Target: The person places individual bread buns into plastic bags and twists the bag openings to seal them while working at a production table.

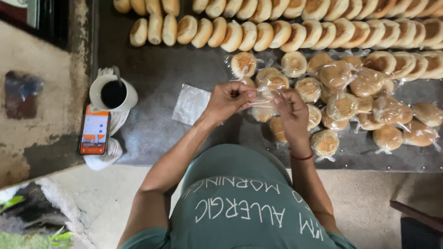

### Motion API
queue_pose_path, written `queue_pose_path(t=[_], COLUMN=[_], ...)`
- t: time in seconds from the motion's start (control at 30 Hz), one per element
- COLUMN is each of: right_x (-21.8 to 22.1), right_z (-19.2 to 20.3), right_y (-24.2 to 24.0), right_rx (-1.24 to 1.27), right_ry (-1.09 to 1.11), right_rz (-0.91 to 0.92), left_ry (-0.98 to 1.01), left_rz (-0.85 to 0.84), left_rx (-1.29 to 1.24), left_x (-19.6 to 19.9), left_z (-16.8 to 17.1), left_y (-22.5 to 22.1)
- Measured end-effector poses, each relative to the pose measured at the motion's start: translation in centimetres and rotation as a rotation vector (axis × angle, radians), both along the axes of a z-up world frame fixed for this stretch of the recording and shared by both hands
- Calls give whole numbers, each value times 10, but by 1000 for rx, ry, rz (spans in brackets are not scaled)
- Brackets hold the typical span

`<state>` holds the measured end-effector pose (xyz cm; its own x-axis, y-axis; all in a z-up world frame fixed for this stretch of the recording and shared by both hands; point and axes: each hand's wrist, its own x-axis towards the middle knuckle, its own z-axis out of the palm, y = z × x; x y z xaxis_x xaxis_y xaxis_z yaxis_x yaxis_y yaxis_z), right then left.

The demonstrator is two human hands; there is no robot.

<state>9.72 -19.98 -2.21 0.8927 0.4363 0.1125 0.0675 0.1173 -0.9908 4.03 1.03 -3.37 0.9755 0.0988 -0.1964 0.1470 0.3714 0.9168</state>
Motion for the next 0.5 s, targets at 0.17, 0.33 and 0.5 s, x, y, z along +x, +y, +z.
queue_pose_path(t=[0.17,0.33,0.5], right_x=[-14,-13,-9], right_z=[4,1,0], right_y=[13,12,2], right_rx=[-156,-62,-10], right_ry=[-286,-221,-188], right_rz=[-255,-207,-273], left_ry=[1,59,5], left_rz=[109,47,105], left_rx=[-101,87,-1], left_x=[3,-1,16], left_z=[-9,-6,-11], left_y=[-24,-40,-50])
